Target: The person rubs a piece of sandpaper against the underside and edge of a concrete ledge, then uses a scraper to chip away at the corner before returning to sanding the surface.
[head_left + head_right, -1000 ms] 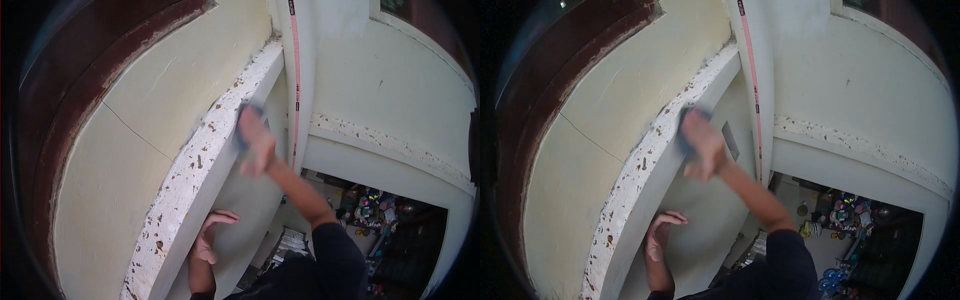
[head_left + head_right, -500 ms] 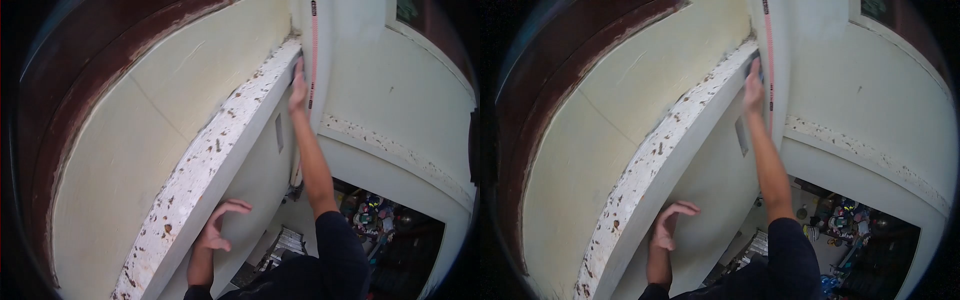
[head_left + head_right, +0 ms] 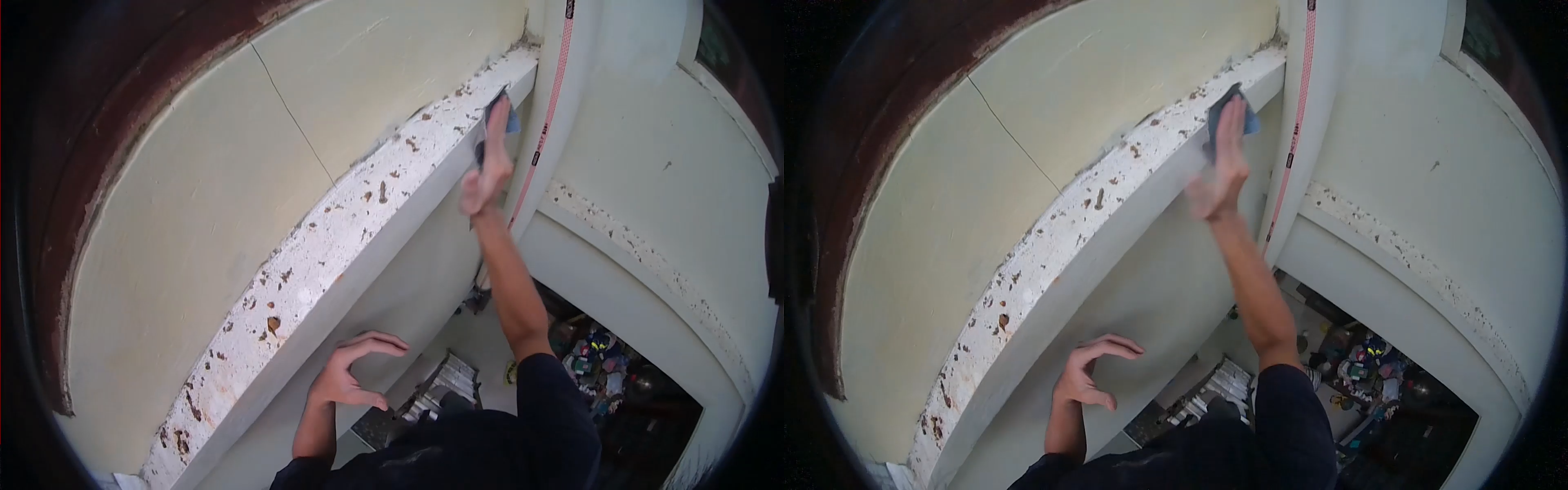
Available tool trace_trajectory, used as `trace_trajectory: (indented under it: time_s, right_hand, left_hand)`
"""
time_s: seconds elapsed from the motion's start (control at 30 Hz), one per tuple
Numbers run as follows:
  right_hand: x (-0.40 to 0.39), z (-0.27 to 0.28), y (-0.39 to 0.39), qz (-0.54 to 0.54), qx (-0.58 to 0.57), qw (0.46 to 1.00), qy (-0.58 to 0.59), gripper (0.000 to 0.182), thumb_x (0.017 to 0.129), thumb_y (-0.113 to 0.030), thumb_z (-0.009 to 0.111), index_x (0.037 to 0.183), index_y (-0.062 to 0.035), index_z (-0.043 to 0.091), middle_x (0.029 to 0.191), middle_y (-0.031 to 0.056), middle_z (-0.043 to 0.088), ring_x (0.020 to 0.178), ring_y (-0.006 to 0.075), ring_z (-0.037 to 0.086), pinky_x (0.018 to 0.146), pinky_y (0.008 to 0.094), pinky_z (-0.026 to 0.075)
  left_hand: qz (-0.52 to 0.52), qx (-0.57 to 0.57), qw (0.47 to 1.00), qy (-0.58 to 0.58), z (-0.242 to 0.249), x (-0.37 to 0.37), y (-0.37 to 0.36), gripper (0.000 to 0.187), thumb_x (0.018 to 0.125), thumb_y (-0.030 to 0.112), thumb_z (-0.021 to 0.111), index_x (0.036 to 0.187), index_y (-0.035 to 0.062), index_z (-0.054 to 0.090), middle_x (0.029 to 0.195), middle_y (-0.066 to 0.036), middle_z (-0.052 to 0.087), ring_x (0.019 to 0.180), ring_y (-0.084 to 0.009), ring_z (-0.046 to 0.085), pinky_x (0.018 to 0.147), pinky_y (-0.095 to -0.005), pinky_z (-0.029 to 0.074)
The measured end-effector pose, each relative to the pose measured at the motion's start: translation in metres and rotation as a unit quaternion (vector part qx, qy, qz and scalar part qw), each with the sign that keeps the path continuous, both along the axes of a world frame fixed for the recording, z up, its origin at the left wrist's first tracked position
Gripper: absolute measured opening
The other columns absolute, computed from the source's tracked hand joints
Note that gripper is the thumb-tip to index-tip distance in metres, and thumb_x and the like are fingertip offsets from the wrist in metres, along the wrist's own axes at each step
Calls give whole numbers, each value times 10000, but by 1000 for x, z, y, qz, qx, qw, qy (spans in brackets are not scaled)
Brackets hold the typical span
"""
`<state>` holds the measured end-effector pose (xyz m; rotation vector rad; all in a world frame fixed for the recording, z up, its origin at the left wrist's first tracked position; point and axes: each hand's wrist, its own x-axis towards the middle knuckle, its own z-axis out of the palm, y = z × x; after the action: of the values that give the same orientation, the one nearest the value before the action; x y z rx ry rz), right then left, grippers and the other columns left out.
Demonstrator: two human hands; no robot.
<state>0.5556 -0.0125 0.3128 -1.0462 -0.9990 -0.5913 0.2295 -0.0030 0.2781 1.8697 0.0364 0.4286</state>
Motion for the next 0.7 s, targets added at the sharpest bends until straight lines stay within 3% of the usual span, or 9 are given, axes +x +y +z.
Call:
trace_trajectory:
  time_s: [0.03, 0.1, 0.17, 0.2, 0.33, 0.4, 0.53, 0.6, 0.7]
  right_hand:
    - [-16, -29, 12, -18, 31, 999, 3, 991, 827, -704, 452, 1293, 170, 472, 1396, 344, 424, 1341, 489, 371, 1126, 522, 275]
    - [-87, -40, -6, 39, 10, 993, -111, 1025, 821, -732, 440, 1290, 179, 464, 1368, 359, 442, 1323, 496, 391, 1120, 535, 280]
    - [-72, -55, -10, -6, -42, 977, -207, 1036, 821, -738, 438, 1284, 188, 462, 1352, 375, 446, 1318, 500, 395, 1119, 540, 281]
    - [-59, -60, -12, -58, -87, 946, -308, 1047, 820, -745, 436, 1278, 197, 461, 1335, 390, 450, 1314, 505, 399, 1117, 545, 283]
    - [-35, -29, 25, -99, 116, 984, -88, 1086, 793, -766, 469, 1289, 200, 446, 1376, 389, 406, 1359, 493, 338, 1133, 542, 253]
    - [-83, -43, -12, 7, 13, 995, -104, 1101, 803, -763, 456, 1309, 213, 406, 1406, 396, 361, 1382, 471, 311, 1143, 528, 236]
    - [-39, -40, -17, -49, -88, 934, -344, 1061, 794, -763, 479, 1404, 100, 385, 1457, 323, 357, 1411, 400, 303, 1163, 515, 182]
    - [-1, -36, -23, 276, -44, 955, 99, 1061, 780, -812, 404, 1370, 69, 449, 1409, 299, 437, 1375, 402, 370, 1136, 539, 243]
    - [-64, -38, -1, 71, 40, 996, -48, 966, 771, -751, 521, 1351, 22, 509, 1438, 261, 430, 1371, 381, 390, 1138, 497, 273]
  left_hand:
    - [1, 2, 1000, -1, -3, -7, -4, 807, 584, 630, 837, 1025, -25, 673, 1056, -195, 671, 977, -299, 649, 905, -411, 472]
    - [224, 148, 952, -149, -17, -22, -15, 651, 662, 585, 817, 900, -5, 674, 852, -169, 685, 791, -265, 667, 771, -380, 514]
    - [422, 252, 820, -293, -42, -33, -29, 429, 804, 416, 745, 732, 18, 602, 681, -137, 639, 637, -218, 624, 596, -338, 470]
    - [426, 255, 821, -283, -43, -43, -35, 429, 804, 416, 745, 732, 18, 602, 681, -137, 639, 637, -218, 624, 596, -338, 470]
    - [422, 423, 704, -384, -34, -90, -38, 301, 914, 264, 479, 689, 66, 503, 693, -73, 552, 641, -202, 499, 642, -339, 371]
    - [493, 422, 644, -405, -25, -88, -33, 293, 913, 268, 459, 695, 77, 500, 708, -62, 536, 667, -204, 476, 679, -351, 368]
    - [527, 444, 550, -472, -17, -90, -22, 243, 890, 218, 418, 694, 95, 494, 745, -55, 526, 751, -206, 454, 726, -366, 362]
    - [510, 450, 556, -478, -15, -94, -21, 249, 894, 217, 407, 711, 89, 519, 772, -59, 539, 787, -209, 458, 741, -379, 372]
    - [518, 488, 527, -464, -20, -80, -18, 255, 894, 242, 428, 713, 83, 512, 752, -48, 529, 801, -213, 451, 756, -376, 367]
